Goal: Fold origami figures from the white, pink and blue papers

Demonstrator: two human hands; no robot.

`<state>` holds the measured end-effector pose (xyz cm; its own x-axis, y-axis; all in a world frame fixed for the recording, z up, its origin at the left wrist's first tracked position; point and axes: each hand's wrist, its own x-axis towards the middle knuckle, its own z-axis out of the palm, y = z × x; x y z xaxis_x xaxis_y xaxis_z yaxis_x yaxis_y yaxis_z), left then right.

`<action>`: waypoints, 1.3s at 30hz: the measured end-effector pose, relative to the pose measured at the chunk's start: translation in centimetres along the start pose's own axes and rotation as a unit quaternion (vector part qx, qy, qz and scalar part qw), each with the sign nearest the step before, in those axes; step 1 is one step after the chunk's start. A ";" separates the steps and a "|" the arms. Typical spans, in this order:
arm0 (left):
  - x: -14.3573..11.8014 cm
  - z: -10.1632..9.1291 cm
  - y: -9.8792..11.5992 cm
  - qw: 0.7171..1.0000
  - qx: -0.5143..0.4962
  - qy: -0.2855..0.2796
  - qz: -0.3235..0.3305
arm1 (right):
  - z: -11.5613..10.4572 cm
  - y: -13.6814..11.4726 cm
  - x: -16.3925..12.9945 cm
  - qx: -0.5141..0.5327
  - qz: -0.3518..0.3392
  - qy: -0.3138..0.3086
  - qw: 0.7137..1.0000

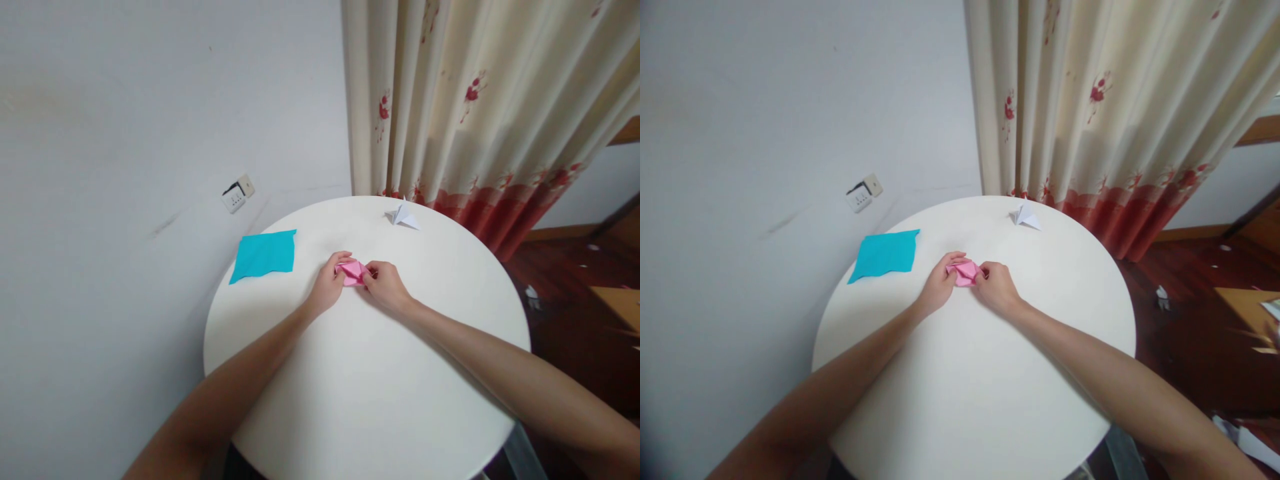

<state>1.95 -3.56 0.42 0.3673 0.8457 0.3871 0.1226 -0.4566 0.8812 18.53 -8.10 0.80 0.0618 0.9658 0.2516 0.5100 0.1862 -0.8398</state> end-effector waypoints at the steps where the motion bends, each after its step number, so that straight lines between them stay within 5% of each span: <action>1: 0.1 0.0 0.2 1.000 -0.006 0.006 -0.008 | 0.0 0.0 0.0 -0.004 0.004 0.004 1.000; 14: 0.4 -0.4 0.3 0.971 -0.148 0.063 -0.174 | -0.1 0.3 0.0 0.015 -0.023 -0.016 0.999; 32: 0.3 -0.4 1.0 0.975 -0.113 -0.001 -0.194 | -0.1 0.8 0.4 0.048 -0.029 -0.043 0.997; 39: 0.6 -1.3 -0.2 0.990 -0.003 -0.035 -0.136 | -1.1 0.0 0.3 -0.049 0.008 -0.062 0.997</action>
<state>0.99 -2.63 0.81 0.3848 0.9159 0.1146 0.2208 -0.2119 0.9520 19.51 -8.05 1.42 -0.0337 0.9844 0.1727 0.5919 0.1589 -0.7902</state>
